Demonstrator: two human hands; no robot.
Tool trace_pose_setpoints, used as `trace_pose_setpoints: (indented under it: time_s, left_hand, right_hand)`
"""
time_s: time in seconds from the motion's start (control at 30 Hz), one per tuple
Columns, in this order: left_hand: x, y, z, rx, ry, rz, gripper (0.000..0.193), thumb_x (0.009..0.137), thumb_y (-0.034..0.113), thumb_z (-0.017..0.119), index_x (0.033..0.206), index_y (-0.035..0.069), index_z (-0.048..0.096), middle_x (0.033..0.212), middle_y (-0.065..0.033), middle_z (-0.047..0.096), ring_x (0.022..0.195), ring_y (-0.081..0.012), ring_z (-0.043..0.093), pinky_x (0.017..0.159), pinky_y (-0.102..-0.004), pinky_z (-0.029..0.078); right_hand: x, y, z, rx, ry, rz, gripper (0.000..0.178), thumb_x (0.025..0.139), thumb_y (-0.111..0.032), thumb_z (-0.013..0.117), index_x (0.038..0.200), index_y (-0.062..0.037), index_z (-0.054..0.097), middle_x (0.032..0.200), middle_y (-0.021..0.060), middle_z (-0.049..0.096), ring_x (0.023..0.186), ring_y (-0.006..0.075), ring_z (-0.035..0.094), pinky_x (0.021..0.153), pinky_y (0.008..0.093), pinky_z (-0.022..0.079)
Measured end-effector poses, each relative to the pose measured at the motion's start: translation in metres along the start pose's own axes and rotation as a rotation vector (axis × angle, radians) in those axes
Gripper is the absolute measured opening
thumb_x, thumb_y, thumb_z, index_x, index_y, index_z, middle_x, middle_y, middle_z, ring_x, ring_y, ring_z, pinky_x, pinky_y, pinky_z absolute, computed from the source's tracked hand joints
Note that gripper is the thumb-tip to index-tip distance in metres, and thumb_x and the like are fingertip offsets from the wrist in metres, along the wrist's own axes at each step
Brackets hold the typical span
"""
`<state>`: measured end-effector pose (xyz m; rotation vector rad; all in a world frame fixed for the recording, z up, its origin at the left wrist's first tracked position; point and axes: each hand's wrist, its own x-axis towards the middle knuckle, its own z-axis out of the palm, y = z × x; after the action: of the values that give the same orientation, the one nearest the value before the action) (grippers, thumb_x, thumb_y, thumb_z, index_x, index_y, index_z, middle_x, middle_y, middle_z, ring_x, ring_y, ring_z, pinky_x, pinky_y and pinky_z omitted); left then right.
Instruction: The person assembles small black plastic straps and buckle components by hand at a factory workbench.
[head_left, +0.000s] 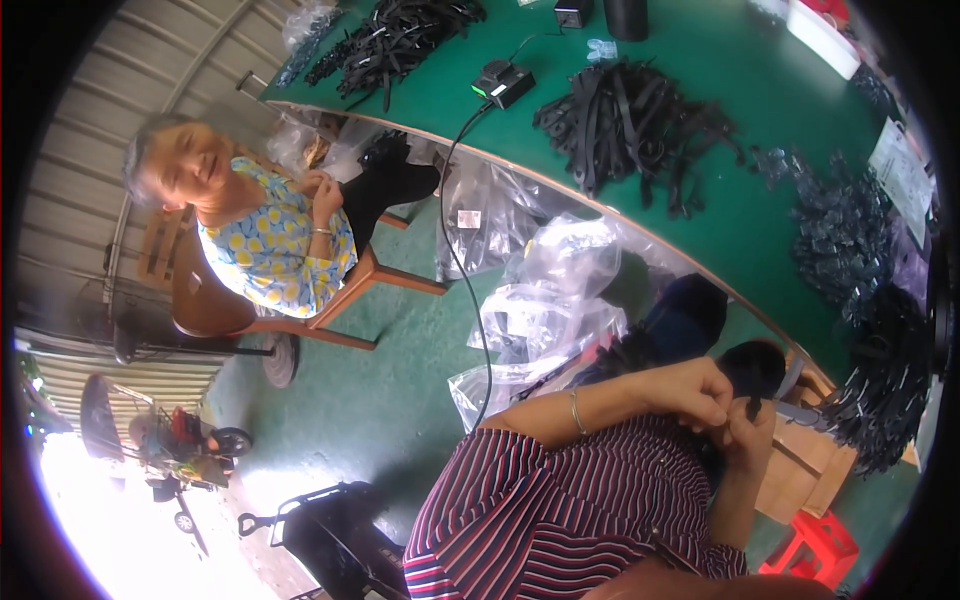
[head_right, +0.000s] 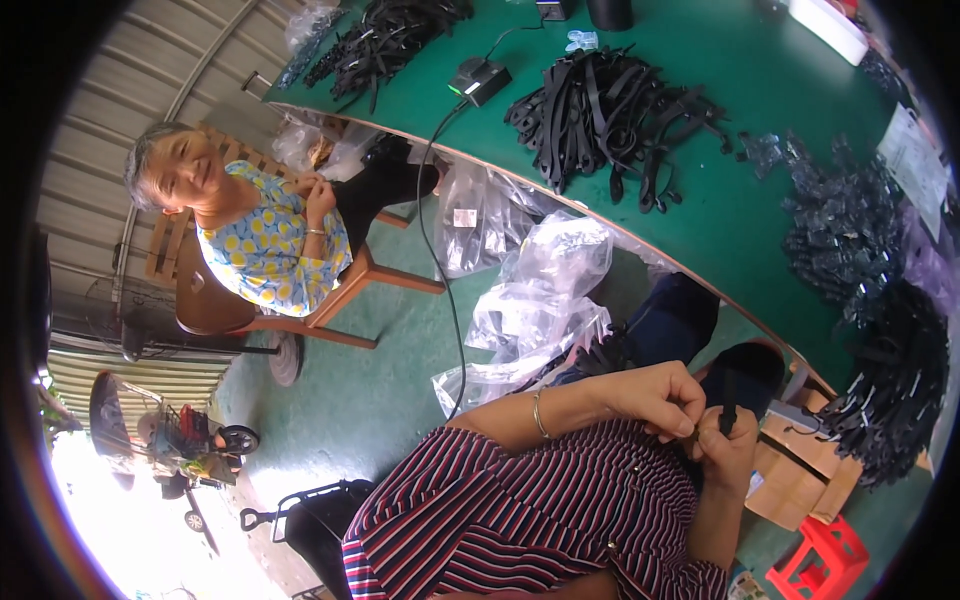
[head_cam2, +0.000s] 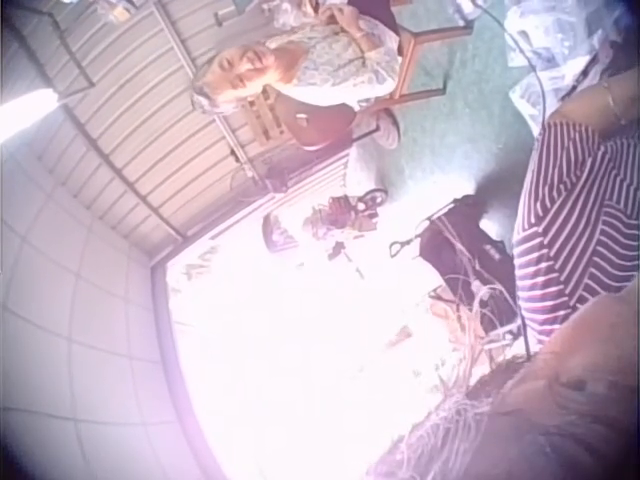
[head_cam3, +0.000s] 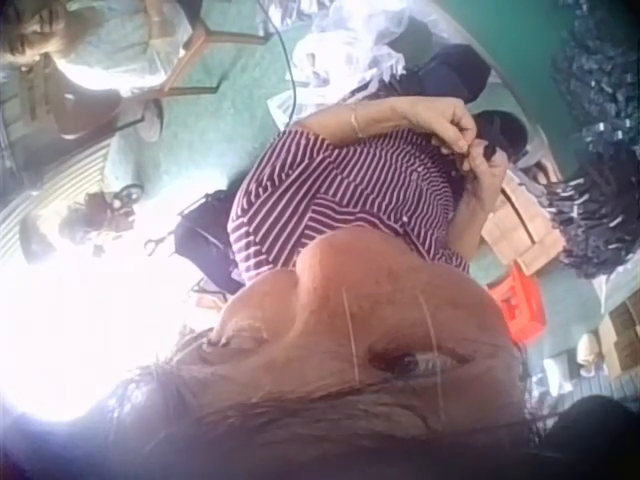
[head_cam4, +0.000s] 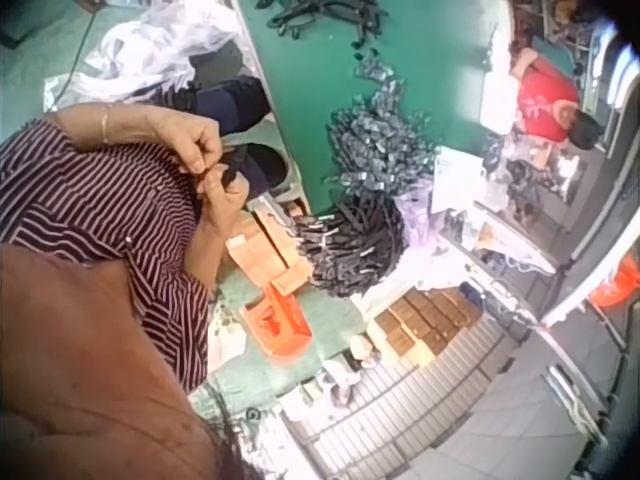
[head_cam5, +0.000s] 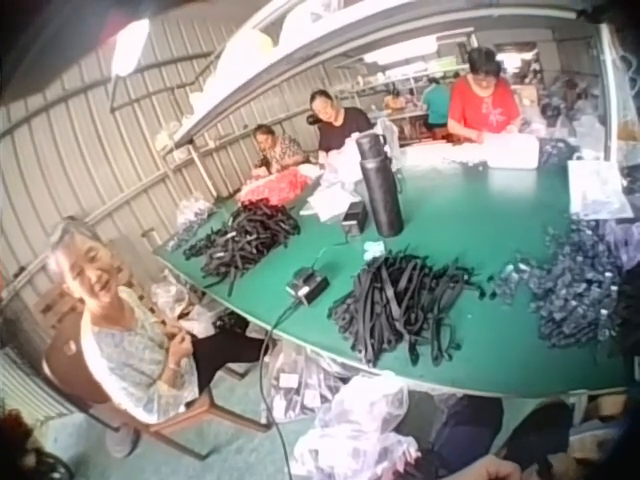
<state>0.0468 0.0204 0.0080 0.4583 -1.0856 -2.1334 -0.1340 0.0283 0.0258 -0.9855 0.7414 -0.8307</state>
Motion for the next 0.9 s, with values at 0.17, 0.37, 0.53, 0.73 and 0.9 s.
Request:
trace_pose_setpoints:
  time_s: [0.17, 0.37, 0.53, 0.73, 0.9]
  left_hand:
    - [0.002, -0.011, 0.002, -0.266, 0.004, 0.024, 0.023, 0.074, 0.02, 0.064, 0.064, 0.001, 0.055, 0.052, -0.0052, 0.054, 0.038, -0.0058, 0.046, 0.035, -0.0159, 0.031]
    - [0.001, -0.01, 0.005, -0.328, -0.019, 0.029, 0.024, 0.074, 0.021, 0.063, 0.065, 0.001, 0.055, 0.051, -0.0054, 0.054, 0.037, -0.006, 0.045, 0.035, -0.0161, 0.031]
    - [0.002, 0.0, 0.006, -0.169, 0.089, -0.004, 0.023, 0.078, 0.021, 0.063, 0.067, 0.002, 0.056, 0.056, -0.0046, 0.056, 0.041, -0.0051, 0.046, 0.037, -0.0159, 0.032]
    - [0.001, 0.005, 0.001, 0.059, 0.144, -0.008, 0.023, 0.083, 0.023, 0.061, 0.075, 0.001, 0.06, 0.06, -0.0017, 0.055, 0.047, -0.0042, 0.047, 0.042, -0.0167, 0.034]
    - [0.0, 0.015, 0.001, 0.128, 0.228, 0.008, 0.028, 0.086, 0.027, 0.058, 0.078, 0.001, 0.059, 0.061, 0.0, 0.054, 0.05, -0.0043, 0.048, 0.045, -0.0175, 0.037]
  right_hand:
    - [-0.003, 0.006, -0.001, 0.238, -0.006, 0.015, 0.028, 0.076, -0.016, 0.062, 0.057, -0.0011, 0.047, 0.051, 0.0065, 0.049, 0.037, 0.0115, 0.042, 0.035, 0.0225, 0.032]
    - [-0.001, 0.006, 0.001, 0.36, -0.12, -0.076, 0.029, 0.076, -0.017, 0.063, 0.058, -0.0008, 0.048, 0.049, 0.0061, 0.047, 0.034, 0.012, 0.039, 0.033, 0.0217, 0.031]
    - [-0.001, 0.002, 0.0, 0.057, 0.072, -0.054, 0.021, 0.072, -0.013, 0.066, 0.066, -0.0013, 0.051, 0.061, 0.0036, 0.048, 0.05, 0.0099, 0.044, 0.046, 0.0208, 0.035]
    - [0.009, -0.017, 0.012, -0.449, 0.08, -0.231, 0.028, 0.063, -0.006, 0.073, 0.087, -0.0028, 0.059, 0.084, -0.0001, 0.043, 0.076, 0.0098, 0.044, 0.063, 0.0204, 0.035]
    - [0.011, -0.016, 0.01, -0.538, 0.108, -0.347, 0.028, 0.066, -0.007, 0.073, 0.091, -0.0022, 0.059, 0.088, 0.0021, 0.044, 0.08, 0.0119, 0.045, 0.067, 0.0224, 0.038]
